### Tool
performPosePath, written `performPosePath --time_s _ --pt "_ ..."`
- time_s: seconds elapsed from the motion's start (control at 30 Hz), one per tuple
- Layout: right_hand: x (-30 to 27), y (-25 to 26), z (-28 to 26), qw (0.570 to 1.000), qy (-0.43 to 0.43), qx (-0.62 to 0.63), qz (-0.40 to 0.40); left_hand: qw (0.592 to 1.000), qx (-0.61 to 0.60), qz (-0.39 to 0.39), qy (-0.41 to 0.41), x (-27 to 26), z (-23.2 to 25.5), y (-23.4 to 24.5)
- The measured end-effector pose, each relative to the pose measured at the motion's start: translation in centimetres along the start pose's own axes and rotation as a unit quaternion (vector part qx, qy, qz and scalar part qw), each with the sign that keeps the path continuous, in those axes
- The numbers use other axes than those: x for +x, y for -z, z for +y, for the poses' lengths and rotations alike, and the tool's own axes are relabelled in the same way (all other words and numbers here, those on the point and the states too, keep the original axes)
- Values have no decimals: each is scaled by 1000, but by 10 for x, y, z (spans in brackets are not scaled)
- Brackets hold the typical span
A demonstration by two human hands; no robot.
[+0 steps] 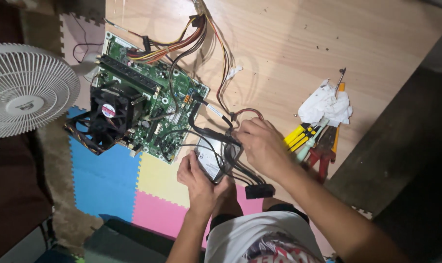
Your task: Connecting hardware components including a motherboard, hard drive, and power supply unit.
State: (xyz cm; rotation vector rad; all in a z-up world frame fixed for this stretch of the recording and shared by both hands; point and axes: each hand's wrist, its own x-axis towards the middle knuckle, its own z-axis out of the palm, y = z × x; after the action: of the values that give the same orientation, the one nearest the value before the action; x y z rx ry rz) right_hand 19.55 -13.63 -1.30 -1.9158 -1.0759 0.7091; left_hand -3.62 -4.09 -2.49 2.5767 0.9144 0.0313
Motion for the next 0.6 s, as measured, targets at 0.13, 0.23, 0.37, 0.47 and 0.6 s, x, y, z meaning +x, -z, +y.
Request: performPosePath --time_s 0.13,0.23,0.37,0.47,0.6 --pt "-5 -7 -11 1000 -18 -18 -3 1000 -7 4 11 1 -1 -1" --pt "-6 -7 -20 999 -32 -36 2 1000 -10 5 23 5 -2 -1" --pt "-5 -7 -28 994 -34 -96 -26 999 -5 8 40 8 -1 1" --pt "-16 -4 -42 980 -14 -195 -16 999 6 19 31 10 1 7" --pt "-61 -10 -64 970 -13 -230 79 999 -6 37 3 2 5 20"
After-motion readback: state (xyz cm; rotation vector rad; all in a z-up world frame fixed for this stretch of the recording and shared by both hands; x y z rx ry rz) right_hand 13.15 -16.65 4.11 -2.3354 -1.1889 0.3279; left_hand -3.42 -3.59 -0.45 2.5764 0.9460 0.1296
